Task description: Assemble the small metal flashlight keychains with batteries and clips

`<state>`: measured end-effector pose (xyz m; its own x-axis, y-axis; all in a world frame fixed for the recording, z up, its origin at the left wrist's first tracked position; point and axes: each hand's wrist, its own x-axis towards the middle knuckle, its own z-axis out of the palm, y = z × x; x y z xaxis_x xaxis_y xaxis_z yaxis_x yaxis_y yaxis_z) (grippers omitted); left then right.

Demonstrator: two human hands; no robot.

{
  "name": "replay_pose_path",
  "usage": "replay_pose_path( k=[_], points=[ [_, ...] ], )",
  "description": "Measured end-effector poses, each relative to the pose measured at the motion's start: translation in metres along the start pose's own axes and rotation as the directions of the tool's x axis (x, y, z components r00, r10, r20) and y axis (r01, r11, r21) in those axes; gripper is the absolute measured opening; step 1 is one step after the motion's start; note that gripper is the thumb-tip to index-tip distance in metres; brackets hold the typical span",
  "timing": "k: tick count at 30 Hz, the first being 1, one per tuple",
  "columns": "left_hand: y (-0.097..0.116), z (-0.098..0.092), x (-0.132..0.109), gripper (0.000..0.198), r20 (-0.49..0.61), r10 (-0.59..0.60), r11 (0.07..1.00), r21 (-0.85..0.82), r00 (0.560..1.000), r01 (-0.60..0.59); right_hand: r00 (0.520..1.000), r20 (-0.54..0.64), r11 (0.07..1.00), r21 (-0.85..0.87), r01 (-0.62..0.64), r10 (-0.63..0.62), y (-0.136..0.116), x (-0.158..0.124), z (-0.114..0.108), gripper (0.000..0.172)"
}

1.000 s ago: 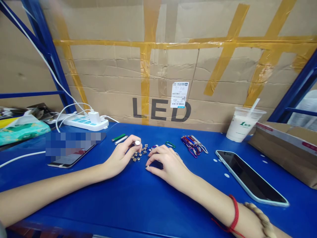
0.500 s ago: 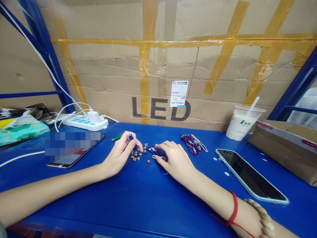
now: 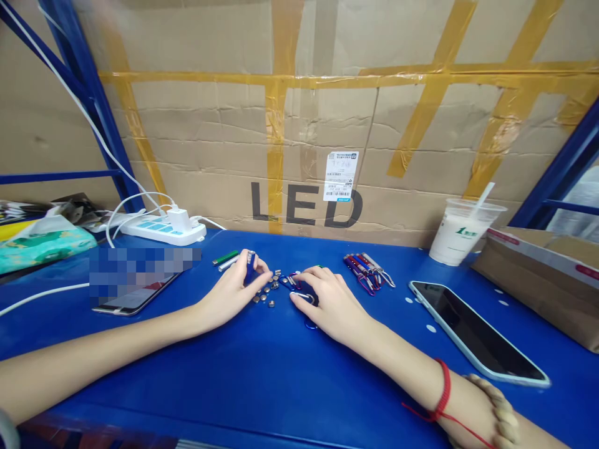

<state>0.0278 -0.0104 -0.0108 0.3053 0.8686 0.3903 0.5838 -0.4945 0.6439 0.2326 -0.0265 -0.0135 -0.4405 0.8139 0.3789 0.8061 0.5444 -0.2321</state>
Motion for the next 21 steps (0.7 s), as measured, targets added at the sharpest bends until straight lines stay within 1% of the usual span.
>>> replay_pose_path(
  k=[2,4,7,10,13,21],
  points=[
    [-0.0029,0.0023,0.0009,0.021,0.065,0.003,0.997,0.078,0.998,-0.008,1.0,-0.008,1.0,0.013,0.007,-0.007,-0.0002,-0.0001,0.0006,0.031],
    [-0.0047,0.0037,0.0013,0.024,0.147,0.029,0.992,0.12,0.989,-0.047,1.0,-0.022,0.999,0.023,0.023,-0.022,-0.0008,-0.0003,0.0013,0.029],
    [-0.0057,0.0039,0.0019,0.017,0.252,0.095,0.98,0.146,0.963,-0.135,0.998,-0.042,0.998,0.034,0.05,-0.049,-0.0014,-0.0003,0.0023,0.027],
    [-0.0069,0.0037,0.003,0.011,0.312,0.111,0.974,0.153,0.943,-0.166,0.998,-0.048,0.998,0.043,0.054,-0.052,-0.0014,0.0,0.0028,0.026],
    [-0.0089,0.0043,0.0042,0.01,0.33,0.11,0.976,0.141,0.938,-0.164,0.998,-0.042,0.998,0.054,0.041,-0.039,-0.0013,0.0002,0.0025,0.026],
    [-0.0107,0.0051,0.0047,0.009,0.299,0.134,0.983,0.079,0.945,-0.164,0.999,-0.035,0.996,0.083,0.037,-0.034,-0.0018,0.0005,0.0018,0.024]
  ],
)
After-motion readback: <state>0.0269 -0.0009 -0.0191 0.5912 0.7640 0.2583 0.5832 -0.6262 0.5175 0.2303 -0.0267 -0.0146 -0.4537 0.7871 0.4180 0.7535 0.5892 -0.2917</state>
